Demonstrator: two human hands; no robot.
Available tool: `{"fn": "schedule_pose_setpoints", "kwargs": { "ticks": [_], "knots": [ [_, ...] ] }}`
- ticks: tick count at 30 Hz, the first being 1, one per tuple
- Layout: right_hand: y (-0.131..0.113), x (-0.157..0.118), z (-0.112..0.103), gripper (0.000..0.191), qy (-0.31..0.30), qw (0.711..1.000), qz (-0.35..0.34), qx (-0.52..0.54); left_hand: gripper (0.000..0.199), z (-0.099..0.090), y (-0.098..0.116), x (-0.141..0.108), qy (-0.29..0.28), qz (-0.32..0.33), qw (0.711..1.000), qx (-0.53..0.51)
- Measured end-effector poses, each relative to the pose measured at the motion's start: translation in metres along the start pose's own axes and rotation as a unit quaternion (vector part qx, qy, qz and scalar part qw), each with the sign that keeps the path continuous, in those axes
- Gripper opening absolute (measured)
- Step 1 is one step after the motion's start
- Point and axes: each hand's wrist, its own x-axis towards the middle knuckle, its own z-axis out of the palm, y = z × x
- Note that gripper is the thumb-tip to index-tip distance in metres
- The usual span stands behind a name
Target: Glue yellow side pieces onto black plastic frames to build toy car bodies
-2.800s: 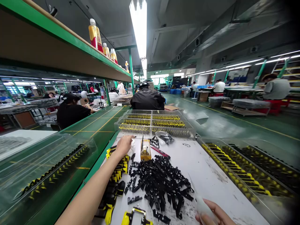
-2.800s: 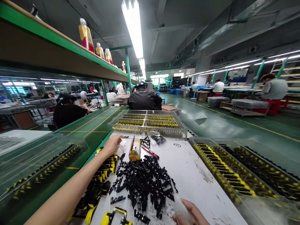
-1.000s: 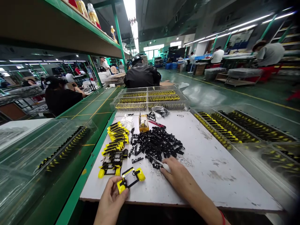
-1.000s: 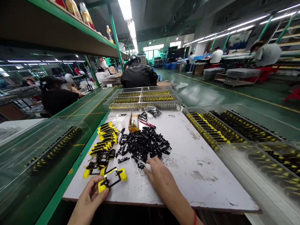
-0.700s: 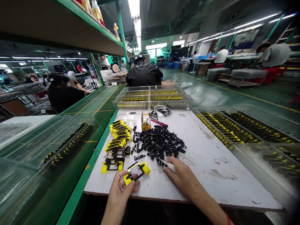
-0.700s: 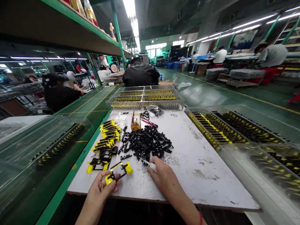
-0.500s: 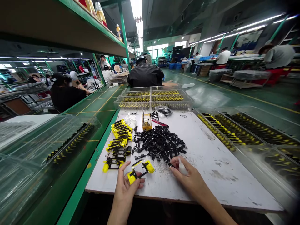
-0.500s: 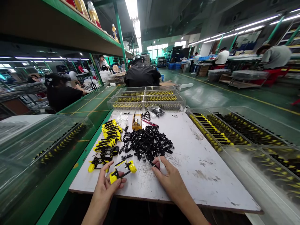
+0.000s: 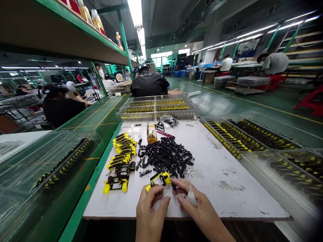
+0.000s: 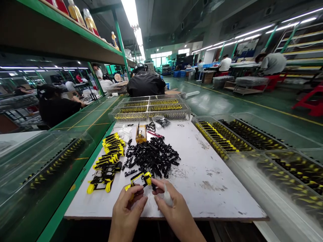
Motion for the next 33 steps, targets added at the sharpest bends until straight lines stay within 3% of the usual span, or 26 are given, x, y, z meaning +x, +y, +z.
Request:
{"fn": "schedule_pose_setpoints", "kwargs": {
  "ticks": [4, 8, 14, 17, 21, 28, 33],
  "knots": [
    [0.002, -0.006, 0.011, 0.040, 0.008, 0.998, -0.054, -0.039, 0.022, 0.007, 0.002, 0.001, 0.002, 0.041, 0.997, 0.072],
    [0.004, -0.008, 0.017, 0.045, -0.005, 0.993, -0.105, -0.048, 0.020, 0.008, 0.001, 0.002, 0.015, 0.055, 0.996, 0.075],
    [0.003, -0.010, 0.020, 0.038, -0.019, 0.993, -0.099, -0.055, 0.022, 0.003, 0.001, 0.002, 0.025, 0.019, 0.998, 0.062],
    [0.006, -0.008, 0.015, 0.028, 0.029, 0.988, -0.119, -0.093, 0.022, -0.001, 0.001, 0.005, 0.031, -0.011, 0.998, 0.058],
    [0.010, 0.000, -0.001, 0.022, 0.071, 0.961, -0.208, -0.168, 0.022, -0.006, 0.004, 0.007, 0.015, -0.052, 0.997, 0.052],
    [-0.003, 0.012, -0.014, 0.027, 0.028, 0.911, -0.303, -0.279, 0.016, -0.002, 0.008, 0.003, 0.011, -0.016, 0.998, 0.066],
    [-0.005, 0.016, -0.017, 0.022, -0.044, 0.878, -0.333, -0.340, 0.015, 0.007, -0.007, 0.002, 0.031, 0.033, 0.997, 0.066]
  ]
}}
